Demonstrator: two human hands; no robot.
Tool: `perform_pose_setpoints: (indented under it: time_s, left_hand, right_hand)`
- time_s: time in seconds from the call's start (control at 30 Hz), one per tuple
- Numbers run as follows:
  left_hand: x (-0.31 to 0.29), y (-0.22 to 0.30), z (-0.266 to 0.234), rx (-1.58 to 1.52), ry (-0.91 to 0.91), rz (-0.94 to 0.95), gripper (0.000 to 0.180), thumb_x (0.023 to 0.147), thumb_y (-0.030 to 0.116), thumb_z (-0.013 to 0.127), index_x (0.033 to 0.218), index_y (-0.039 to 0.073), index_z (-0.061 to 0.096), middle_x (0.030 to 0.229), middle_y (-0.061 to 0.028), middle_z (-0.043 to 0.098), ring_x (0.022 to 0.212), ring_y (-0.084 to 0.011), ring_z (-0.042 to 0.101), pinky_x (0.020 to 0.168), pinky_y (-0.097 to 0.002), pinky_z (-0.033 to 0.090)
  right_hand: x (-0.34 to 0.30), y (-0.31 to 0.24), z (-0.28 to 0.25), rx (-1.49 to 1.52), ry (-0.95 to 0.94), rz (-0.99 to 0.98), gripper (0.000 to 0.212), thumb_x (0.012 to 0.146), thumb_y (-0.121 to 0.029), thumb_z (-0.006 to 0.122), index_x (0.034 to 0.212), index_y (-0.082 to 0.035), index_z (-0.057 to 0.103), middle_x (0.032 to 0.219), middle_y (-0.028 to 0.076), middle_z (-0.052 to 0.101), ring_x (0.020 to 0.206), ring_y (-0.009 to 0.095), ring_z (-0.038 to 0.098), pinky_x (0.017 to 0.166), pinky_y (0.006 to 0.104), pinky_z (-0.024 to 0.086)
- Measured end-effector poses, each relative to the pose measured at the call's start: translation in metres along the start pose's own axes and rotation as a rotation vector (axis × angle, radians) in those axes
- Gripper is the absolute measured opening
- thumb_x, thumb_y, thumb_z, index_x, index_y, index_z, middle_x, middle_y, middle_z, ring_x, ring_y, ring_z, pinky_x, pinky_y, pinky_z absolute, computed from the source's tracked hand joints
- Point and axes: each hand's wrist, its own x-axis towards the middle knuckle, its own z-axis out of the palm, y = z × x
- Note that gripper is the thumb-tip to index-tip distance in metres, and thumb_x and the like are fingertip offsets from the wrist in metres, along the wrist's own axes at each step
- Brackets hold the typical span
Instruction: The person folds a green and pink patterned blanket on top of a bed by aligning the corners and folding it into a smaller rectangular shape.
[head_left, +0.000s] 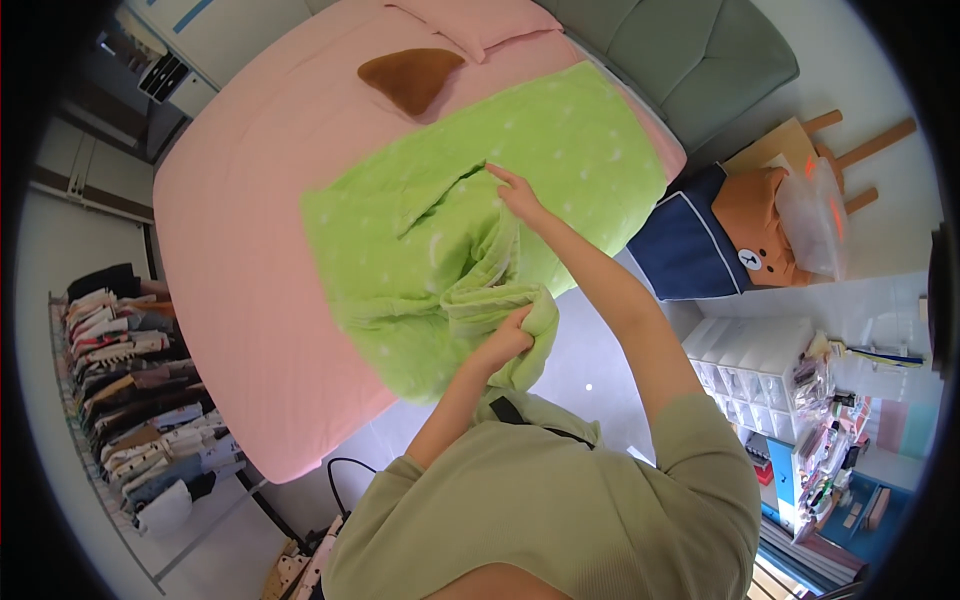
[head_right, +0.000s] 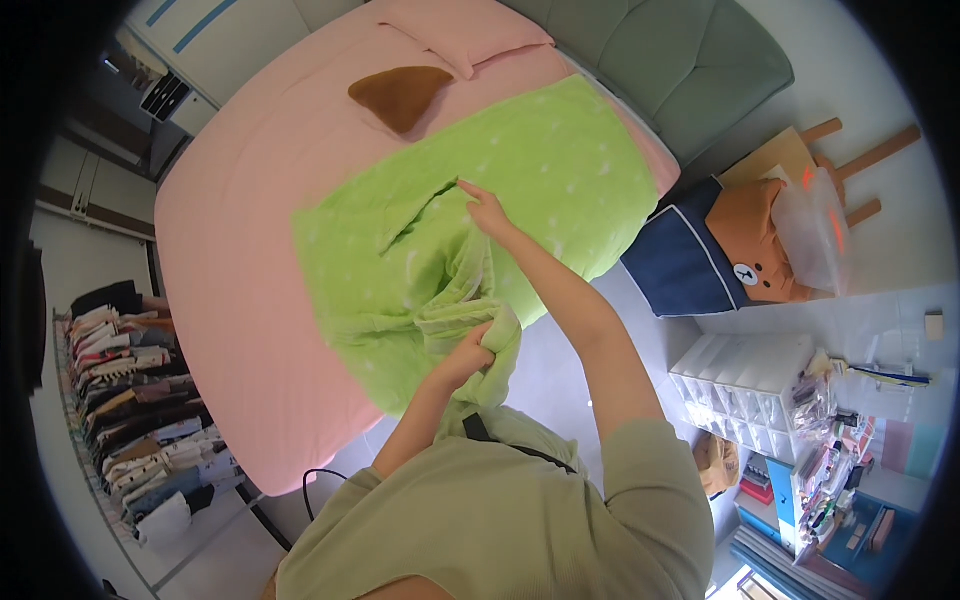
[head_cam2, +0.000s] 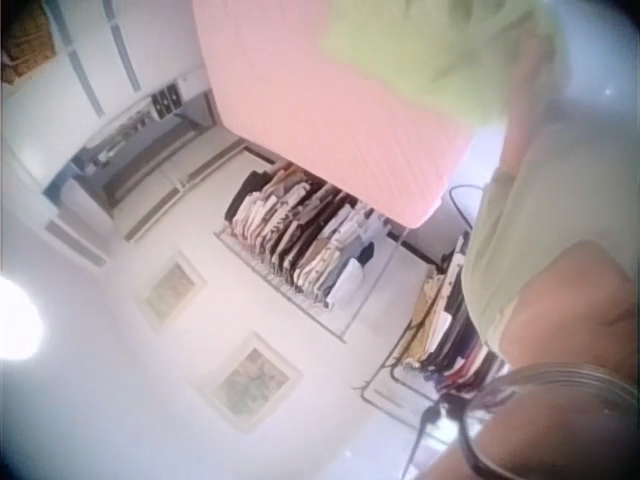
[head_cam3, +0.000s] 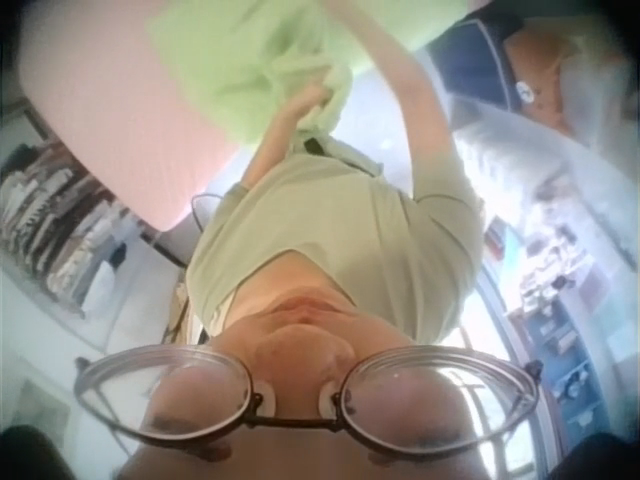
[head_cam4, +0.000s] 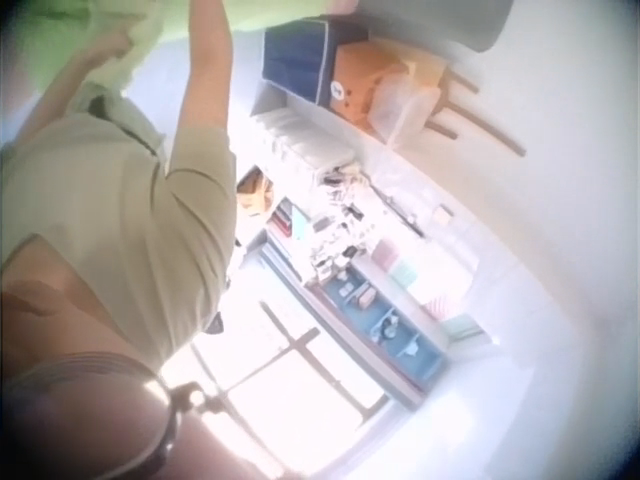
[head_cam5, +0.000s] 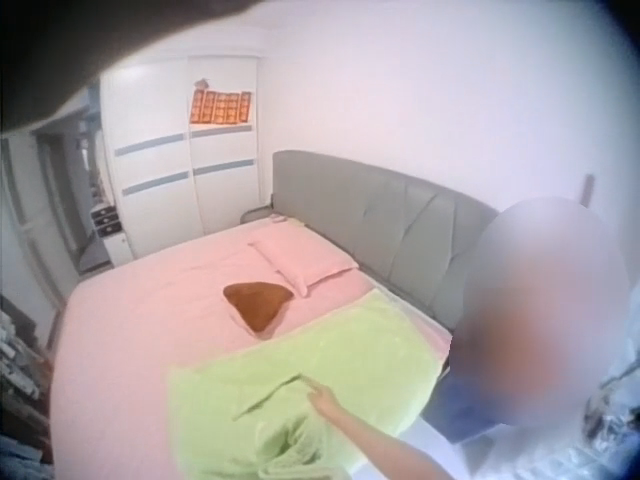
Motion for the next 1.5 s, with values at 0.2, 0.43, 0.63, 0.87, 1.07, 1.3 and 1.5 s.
perform_pose_setpoints:
  time_s: [0.2, 0.43, 0.63, 0.87, 1.07, 1.3, 1.5]
  left_hand:
    - [0.064, 0.035, 0.007, 0.136, -0.047, -0.034, 0.063, 0.058, -0.008, 0.038, 0.119, 0.005, 0.048, 0.095, -0.0036, 0.053, 0.084, -0.0147, 0.050, 0.067, -0.0243, 0.042]
    - [0.130, 0.059, 0.042, 0.176, 0.045, -0.045, 0.062, 0.057, -0.008, 0.038, 0.118, 0.003, 0.048, 0.097, -0.0055, 0.054, 0.087, -0.0163, 0.050, 0.071, -0.0245, 0.042]
    - [0.220, 0.074, 0.104, 0.100, 0.104, 0.027, 0.070, 0.054, -0.008, 0.039, 0.122, 0.005, 0.045, 0.097, -0.0053, 0.054, 0.087, -0.0174, 0.053, 0.072, -0.0273, 0.044]
    - [0.310, 0.083, 0.211, 0.090, 0.202, 0.205, 0.061, 0.054, -0.008, 0.035, 0.112, 0.002, 0.049, 0.096, -0.0059, 0.054, 0.093, -0.0176, 0.050, 0.081, -0.0262, 0.040]
    - [0.325, 0.079, 0.242, 0.050, 0.274, 0.220, 0.056, 0.054, -0.009, 0.034, 0.107, 0.000, 0.051, 0.095, -0.0082, 0.055, 0.095, -0.0190, 0.049, 0.085, -0.0269, 0.038]
    - [0.295, 0.050, 0.266, -0.144, 0.500, 0.212, 0.064, 0.061, -0.002, 0.043, 0.125, 0.001, 0.040, 0.111, -0.0099, 0.051, 0.103, -0.0190, 0.047, 0.088, -0.0269, 0.036]
    - [0.289, 0.021, 0.309, -0.306, 0.593, 0.250, 0.071, 0.070, 0.012, 0.057, 0.134, 0.002, 0.029, 0.122, -0.0095, 0.046, 0.108, -0.0177, 0.045, 0.090, -0.0265, 0.035]
  right_hand:
    - [0.031, -0.027, -0.036, 0.064, -0.074, -0.050, 0.054, 0.075, 0.002, 0.036, 0.127, -0.006, 0.045, 0.131, 0.010, 0.044, 0.121, 0.020, 0.040, 0.101, 0.0277, 0.028]
    - [0.067, -0.044, -0.104, 0.174, -0.206, -0.044, 0.055, 0.073, 0.001, 0.035, 0.126, -0.008, 0.047, 0.129, 0.006, 0.046, 0.116, 0.013, 0.043, 0.095, 0.0237, 0.032]
    - [0.110, -0.023, -0.188, 0.112, -0.266, -0.149, 0.053, 0.073, 0.001, 0.036, 0.124, -0.006, 0.049, 0.125, 0.008, 0.050, 0.111, 0.014, 0.047, 0.093, 0.0237, 0.035]
    - [0.137, -0.006, -0.315, 0.304, -0.230, 0.131, 0.054, 0.072, 0.001, 0.038, 0.123, -0.010, 0.051, 0.114, 0.009, 0.055, 0.096, 0.016, 0.055, 0.083, 0.0253, 0.043]
    - [0.146, 0.002, -0.367, 0.476, -0.094, 0.308, 0.054, 0.073, 0.002, 0.037, 0.124, -0.011, 0.050, 0.103, 0.010, 0.059, 0.081, 0.016, 0.057, 0.070, 0.0262, 0.047]
    - [0.131, 0.021, -0.370, 0.532, -0.091, 0.304, 0.055, 0.072, 0.003, 0.037, 0.125, -0.011, 0.049, 0.109, 0.013, 0.056, 0.086, 0.019, 0.057, 0.072, 0.0282, 0.047]
    - [0.106, 0.009, -0.377, 0.530, -0.108, 0.293, 0.057, 0.072, 0.003, 0.038, 0.126, -0.010, 0.047, 0.111, 0.015, 0.054, 0.088, 0.022, 0.056, 0.075, 0.0301, 0.047]
